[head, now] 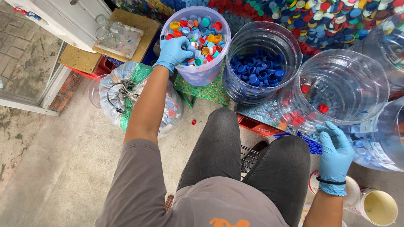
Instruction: Sorting plastic bottle caps by color into different containers
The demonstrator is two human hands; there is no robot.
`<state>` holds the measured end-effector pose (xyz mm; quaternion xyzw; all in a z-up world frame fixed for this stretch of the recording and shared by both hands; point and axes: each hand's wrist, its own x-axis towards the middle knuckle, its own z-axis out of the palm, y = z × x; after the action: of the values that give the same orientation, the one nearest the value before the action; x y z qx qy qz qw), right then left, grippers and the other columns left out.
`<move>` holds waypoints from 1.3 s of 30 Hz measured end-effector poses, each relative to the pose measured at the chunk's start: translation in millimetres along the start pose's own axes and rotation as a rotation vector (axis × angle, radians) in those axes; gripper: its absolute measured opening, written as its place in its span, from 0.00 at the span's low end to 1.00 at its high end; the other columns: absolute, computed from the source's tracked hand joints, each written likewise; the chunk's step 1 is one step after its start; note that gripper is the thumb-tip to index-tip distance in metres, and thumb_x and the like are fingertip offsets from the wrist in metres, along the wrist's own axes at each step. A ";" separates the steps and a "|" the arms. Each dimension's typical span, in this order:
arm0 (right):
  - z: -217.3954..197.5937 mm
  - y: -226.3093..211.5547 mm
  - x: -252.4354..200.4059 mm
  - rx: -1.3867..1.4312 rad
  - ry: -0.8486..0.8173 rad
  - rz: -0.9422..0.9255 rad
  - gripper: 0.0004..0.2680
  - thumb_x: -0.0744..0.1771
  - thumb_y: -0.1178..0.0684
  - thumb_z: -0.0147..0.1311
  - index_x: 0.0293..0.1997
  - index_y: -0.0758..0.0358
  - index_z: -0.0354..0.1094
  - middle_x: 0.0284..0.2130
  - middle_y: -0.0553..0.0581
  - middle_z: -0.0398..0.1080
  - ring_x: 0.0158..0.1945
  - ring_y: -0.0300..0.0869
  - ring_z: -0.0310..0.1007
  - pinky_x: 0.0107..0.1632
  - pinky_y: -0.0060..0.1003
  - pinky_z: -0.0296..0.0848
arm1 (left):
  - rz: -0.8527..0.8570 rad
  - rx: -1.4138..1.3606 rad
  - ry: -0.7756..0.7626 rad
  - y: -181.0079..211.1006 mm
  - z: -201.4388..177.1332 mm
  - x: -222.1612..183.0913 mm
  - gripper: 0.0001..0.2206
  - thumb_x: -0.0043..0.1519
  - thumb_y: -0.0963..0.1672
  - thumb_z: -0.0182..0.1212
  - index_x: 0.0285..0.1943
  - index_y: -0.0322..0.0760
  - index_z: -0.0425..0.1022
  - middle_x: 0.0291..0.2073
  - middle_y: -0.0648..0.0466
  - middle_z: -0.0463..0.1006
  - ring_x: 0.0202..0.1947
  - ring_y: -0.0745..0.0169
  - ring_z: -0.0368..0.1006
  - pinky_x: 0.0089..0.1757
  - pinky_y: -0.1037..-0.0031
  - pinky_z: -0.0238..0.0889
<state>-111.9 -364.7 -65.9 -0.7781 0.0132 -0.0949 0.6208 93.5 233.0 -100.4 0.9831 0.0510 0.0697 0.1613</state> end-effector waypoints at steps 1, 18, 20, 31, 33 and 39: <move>1.1 -2.6 -0.1 -0.009 -0.009 0.006 0.12 0.73 0.63 0.48 0.67 0.67 0.65 0.50 0.59 0.72 0.54 0.43 0.73 0.64 0.37 0.72 | 0.011 -0.003 0.009 1.3 -3.6 -1.3 0.09 0.53 0.56 0.67 0.33 0.61 0.75 0.30 0.69 0.81 0.40 0.58 0.75 0.48 0.58 0.50; 6.3 4.0 -1.1 0.036 -0.024 0.006 0.12 0.73 0.64 0.48 0.67 0.67 0.65 0.50 0.60 0.72 0.54 0.43 0.73 0.63 0.36 0.73 | 0.169 0.026 0.093 2.9 -8.9 2.4 0.19 0.66 0.47 0.53 0.66 0.67 0.74 0.25 0.58 0.80 0.36 0.48 0.76 0.42 0.58 0.57; 6.1 2.6 -1.3 0.030 -0.028 0.008 0.12 0.73 0.64 0.49 0.66 0.67 0.65 0.50 0.60 0.72 0.55 0.43 0.73 0.64 0.37 0.73 | 0.265 0.175 0.063 -2.5 5.3 9.2 0.21 0.66 0.46 0.50 0.68 0.69 0.74 0.46 0.52 0.83 0.44 0.37 0.73 0.39 0.48 0.52; 4.7 -2.3 -0.7 0.020 -0.041 -0.002 0.12 0.73 0.64 0.49 0.66 0.66 0.66 0.50 0.60 0.72 0.55 0.44 0.73 0.64 0.38 0.73 | 0.192 0.329 0.021 34.9 -2.5 -3.0 0.08 0.56 0.52 0.63 0.29 0.52 0.75 0.29 0.55 0.77 0.36 0.42 0.73 0.38 0.45 0.56; 4.8 -1.3 -0.5 0.019 -0.040 0.000 0.12 0.73 0.64 0.49 0.66 0.67 0.66 0.50 0.60 0.72 0.55 0.44 0.73 0.64 0.38 0.73 | 0.205 0.316 0.012 34.8 0.1 -0.8 0.06 0.56 0.50 0.62 0.32 0.51 0.79 0.33 0.55 0.80 0.37 0.40 0.73 0.38 0.42 0.57; 6.9 -0.4 1.0 0.060 -0.043 0.019 0.12 0.73 0.63 0.49 0.66 0.66 0.65 0.50 0.60 0.73 0.54 0.43 0.73 0.64 0.37 0.73 | 0.062 0.483 -0.158 33.9 2.9 11.5 0.12 0.57 0.54 0.59 0.41 0.51 0.82 0.35 0.50 0.79 0.40 0.38 0.74 0.46 0.42 0.57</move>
<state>-109.8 -358.1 -66.8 -0.7607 0.0043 -0.0729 0.6450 107.9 201.6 -90.7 0.9966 0.0232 -0.0168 -0.0771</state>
